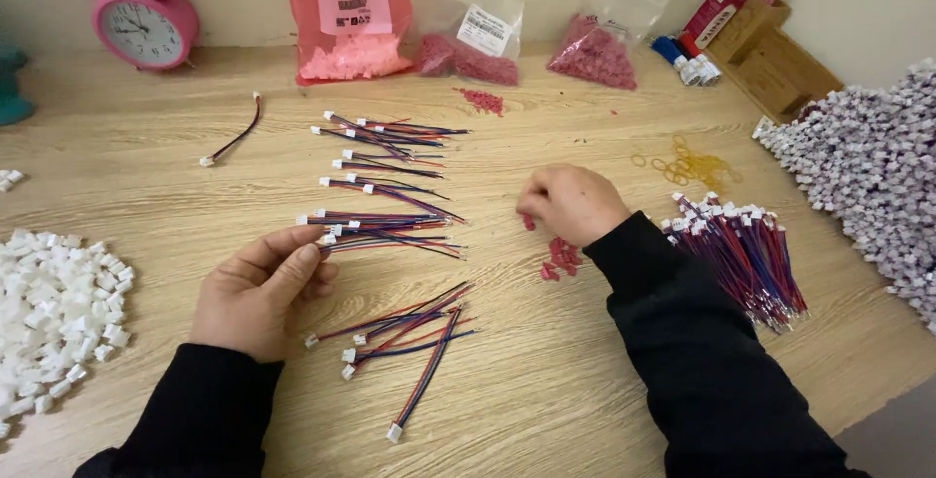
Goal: Attach small plastic connectors to the ends of wire harnesses
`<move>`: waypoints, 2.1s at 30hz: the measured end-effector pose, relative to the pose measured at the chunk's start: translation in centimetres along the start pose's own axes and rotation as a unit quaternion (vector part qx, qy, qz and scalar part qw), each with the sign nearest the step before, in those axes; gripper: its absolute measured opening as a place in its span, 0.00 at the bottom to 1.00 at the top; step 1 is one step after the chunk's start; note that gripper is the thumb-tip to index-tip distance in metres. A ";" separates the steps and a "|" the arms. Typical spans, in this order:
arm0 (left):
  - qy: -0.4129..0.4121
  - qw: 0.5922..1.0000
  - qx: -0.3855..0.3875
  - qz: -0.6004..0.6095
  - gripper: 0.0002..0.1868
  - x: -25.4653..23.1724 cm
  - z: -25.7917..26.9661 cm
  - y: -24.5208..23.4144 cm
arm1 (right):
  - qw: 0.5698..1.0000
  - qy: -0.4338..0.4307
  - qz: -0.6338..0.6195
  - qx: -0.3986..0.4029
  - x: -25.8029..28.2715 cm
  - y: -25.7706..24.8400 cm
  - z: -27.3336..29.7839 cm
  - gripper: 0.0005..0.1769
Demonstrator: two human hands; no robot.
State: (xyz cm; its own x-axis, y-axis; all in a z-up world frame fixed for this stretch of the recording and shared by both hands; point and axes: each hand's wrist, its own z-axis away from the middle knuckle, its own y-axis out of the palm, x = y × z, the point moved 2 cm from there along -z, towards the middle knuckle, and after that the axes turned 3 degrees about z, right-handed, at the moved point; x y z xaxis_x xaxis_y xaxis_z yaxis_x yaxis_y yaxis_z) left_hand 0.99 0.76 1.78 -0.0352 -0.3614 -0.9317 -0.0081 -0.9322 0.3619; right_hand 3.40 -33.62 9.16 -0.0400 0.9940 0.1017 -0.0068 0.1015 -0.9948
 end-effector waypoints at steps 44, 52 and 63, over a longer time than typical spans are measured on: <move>-0.037 0.999 -0.007 -0.008 0.12 0.7 -0.3 -0.1 | 0.998 -0.052 0.025 -0.031 -0.9 2.1 -1.7 0.07; -0.034 0.999 -0.016 0.001 0.13 2.9 -1.6 -0.8 | 0.998 -0.032 -0.018 -0.055 -0.3 2.6 -2.4 0.16; -0.010 0.997 0.029 0.069 0.15 2.2 -1.7 -0.5 | 0.821 -0.145 -0.549 0.064 15.0 -1.1 3.1 0.14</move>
State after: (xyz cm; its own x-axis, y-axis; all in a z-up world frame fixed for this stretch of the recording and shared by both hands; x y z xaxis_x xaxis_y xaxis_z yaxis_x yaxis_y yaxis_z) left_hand 2.60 0.44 -0.52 -0.0593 -0.4857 -0.8721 -0.0589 -0.8704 0.4888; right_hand -0.29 -18.91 11.76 -0.1756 0.2537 0.9512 -0.3015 0.9059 -0.2973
